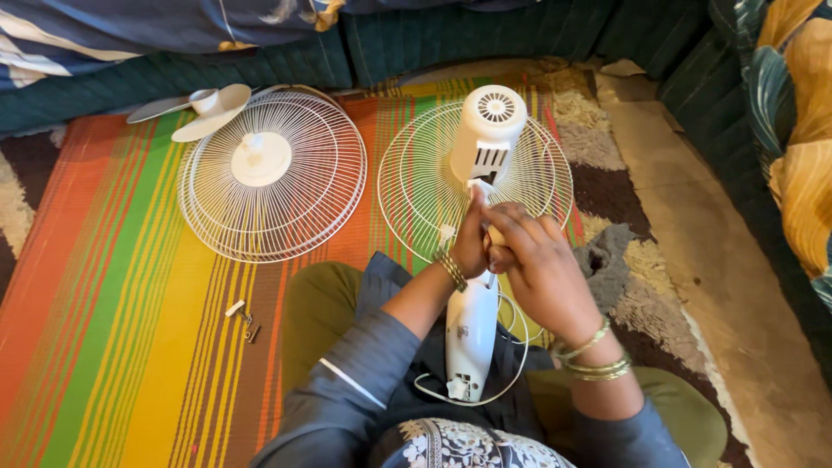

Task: The person assembles a white pedestal fan while sitting on the floor. They attach the motor housing to the fan stand, secure the casing with a screwdriver, and then attach the front wire grill to complete the assembly.

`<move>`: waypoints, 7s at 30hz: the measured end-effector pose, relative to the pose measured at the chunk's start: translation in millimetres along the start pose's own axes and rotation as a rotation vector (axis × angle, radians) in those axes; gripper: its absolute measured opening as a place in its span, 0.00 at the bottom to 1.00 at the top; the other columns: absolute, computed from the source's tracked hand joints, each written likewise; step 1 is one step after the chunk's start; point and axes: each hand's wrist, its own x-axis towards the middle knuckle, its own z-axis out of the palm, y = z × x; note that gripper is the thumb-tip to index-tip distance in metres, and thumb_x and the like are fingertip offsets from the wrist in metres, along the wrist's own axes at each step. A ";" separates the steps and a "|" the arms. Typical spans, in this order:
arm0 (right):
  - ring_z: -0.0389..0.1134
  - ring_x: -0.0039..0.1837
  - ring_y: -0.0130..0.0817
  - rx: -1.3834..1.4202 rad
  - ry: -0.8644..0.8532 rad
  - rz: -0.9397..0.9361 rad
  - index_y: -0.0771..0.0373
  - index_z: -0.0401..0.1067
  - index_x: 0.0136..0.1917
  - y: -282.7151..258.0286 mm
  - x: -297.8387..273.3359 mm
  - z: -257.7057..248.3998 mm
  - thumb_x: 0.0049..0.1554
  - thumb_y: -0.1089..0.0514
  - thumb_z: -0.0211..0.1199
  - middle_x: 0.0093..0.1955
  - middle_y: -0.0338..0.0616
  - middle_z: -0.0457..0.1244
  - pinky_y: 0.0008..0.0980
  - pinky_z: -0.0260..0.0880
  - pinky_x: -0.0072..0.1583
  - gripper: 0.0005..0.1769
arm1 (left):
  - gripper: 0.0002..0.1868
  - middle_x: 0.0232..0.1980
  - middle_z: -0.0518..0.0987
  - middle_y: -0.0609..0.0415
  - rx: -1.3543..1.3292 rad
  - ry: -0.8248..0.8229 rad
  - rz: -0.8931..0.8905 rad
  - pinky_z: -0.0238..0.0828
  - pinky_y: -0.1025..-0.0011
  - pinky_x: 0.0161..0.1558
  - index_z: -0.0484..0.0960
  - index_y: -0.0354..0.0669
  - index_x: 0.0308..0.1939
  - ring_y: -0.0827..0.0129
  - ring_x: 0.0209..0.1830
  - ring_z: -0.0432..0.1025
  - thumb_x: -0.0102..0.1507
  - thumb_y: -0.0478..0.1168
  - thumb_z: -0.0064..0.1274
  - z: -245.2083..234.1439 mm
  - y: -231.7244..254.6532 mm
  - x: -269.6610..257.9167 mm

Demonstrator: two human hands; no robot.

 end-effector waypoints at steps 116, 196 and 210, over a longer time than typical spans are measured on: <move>0.69 0.58 0.45 0.172 0.046 0.109 0.63 0.74 0.58 5.0 5.0 17.6 0.54 0.62 0.69 0.55 0.48 0.65 0.38 0.71 0.57 0.18 | 0.20 0.40 0.74 0.59 0.510 -0.027 0.138 0.71 0.72 0.38 0.73 0.42 0.46 0.74 0.39 0.69 0.54 0.36 0.65 -64.4 -60.9 -0.3; 0.69 0.55 0.48 -0.461 -0.078 0.531 0.57 0.73 0.52 -45.2 41.0 49.0 0.45 0.44 0.78 0.49 0.46 0.65 0.43 0.70 0.51 0.27 | 0.12 0.43 0.82 0.54 1.001 0.038 0.290 0.78 0.72 0.43 0.84 0.37 0.42 0.69 0.40 0.80 0.57 0.36 0.66 -67.0 -25.8 -66.0; 0.68 0.57 0.49 -0.151 -0.164 0.421 0.57 0.73 0.58 -38.6 47.7 55.3 0.48 0.51 0.76 0.53 0.46 0.64 0.42 0.70 0.56 0.26 | 0.09 0.43 0.84 0.47 1.211 -0.019 0.200 0.75 0.62 0.47 0.83 0.38 0.44 0.57 0.44 0.78 0.63 0.39 0.59 -93.7 -41.1 -67.0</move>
